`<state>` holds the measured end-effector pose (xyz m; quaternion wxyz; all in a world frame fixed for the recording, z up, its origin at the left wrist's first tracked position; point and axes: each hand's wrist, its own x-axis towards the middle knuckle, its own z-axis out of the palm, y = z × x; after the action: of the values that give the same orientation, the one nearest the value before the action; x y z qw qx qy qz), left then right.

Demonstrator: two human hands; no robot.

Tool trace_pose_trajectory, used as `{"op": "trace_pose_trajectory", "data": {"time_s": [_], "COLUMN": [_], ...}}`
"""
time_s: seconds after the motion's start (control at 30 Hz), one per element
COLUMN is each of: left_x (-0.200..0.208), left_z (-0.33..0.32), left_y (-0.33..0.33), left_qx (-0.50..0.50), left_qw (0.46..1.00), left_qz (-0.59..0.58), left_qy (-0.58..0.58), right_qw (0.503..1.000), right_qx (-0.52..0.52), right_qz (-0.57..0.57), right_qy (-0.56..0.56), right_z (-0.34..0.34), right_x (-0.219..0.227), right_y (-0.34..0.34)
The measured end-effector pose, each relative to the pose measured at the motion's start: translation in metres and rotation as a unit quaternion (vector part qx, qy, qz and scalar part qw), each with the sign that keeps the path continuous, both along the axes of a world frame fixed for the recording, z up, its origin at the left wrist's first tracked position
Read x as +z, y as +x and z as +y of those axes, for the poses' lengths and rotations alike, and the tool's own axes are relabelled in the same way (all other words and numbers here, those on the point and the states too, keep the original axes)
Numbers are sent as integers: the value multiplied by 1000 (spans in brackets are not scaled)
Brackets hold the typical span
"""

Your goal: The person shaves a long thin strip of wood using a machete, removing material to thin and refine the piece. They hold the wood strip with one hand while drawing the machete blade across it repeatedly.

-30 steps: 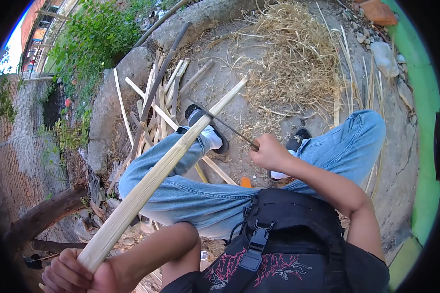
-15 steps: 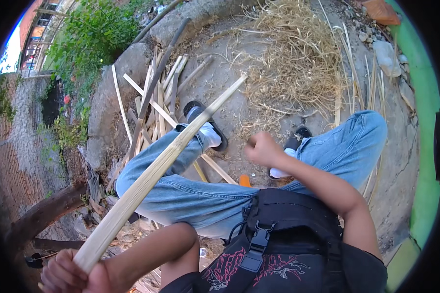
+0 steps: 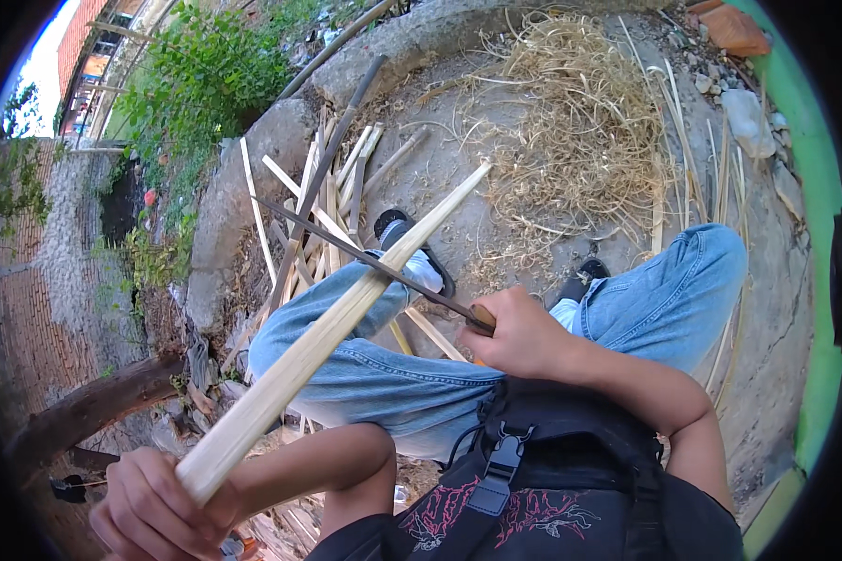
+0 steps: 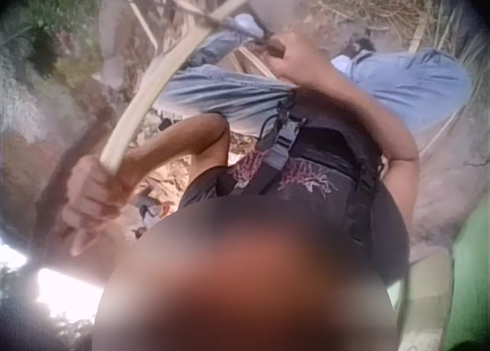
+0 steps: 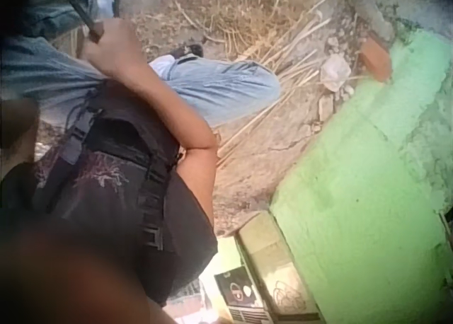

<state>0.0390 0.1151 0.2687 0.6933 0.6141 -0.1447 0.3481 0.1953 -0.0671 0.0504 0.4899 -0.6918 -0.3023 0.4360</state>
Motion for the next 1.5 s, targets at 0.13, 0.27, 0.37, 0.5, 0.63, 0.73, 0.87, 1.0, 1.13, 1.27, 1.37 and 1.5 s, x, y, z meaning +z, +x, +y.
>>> {"op": "trace_pose_trajectory", "data": {"time_s": [0.13,0.27,0.37,0.5,0.63,0.73,0.87,1.0,1.13,1.27,1.37,1.5], "left_x": [-17,-17,-27,-14,-15,-11,-14,-17,-12,-18,-21,-14], "left_z": [4,7,7,-16,-11,-15,-7,-9,-8,7,-1,3], "left_y": [-1,-9,-30,16,10,9,9,8,1,-6,-6,-12], "left_qx": [-103,-49,69,-57,30,89,93,87,213,252,297,308], "left_qw": [987,990,942,979,992,987,987,988,970,959,947,944], "left_qz": [-122,-109,-313,-184,-116,-126,-129,-118,-111,-116,-118,-107], "left_qy": [-8,77,-101,-69,-42,-37,-33,-44,-30,-56,-26,-54], "right_qw": [1000,997,998,994,998,996,999,993,996,998,985,995], "right_qx": [-17,17,58,26,-21,37,-5,-19,17,-35,-54,-8], "right_qz": [-16,-23,-37,-47,-47,-56,-36,-15,-8,10,38,-47], "right_qy": [-14,-66,8,92,-40,60,-4,-113,82,-53,-159,89], "right_z": [-6,-10,-15,-14,-4,-6,-5,-1,1,5,19,20], "right_x": [-8,28,41,-10,-18,43,-26,-36,6,-77,-49,-23], "right_y": [0,-3,-12,-8,8,-11,3,19,-16,14,9,-18]}}
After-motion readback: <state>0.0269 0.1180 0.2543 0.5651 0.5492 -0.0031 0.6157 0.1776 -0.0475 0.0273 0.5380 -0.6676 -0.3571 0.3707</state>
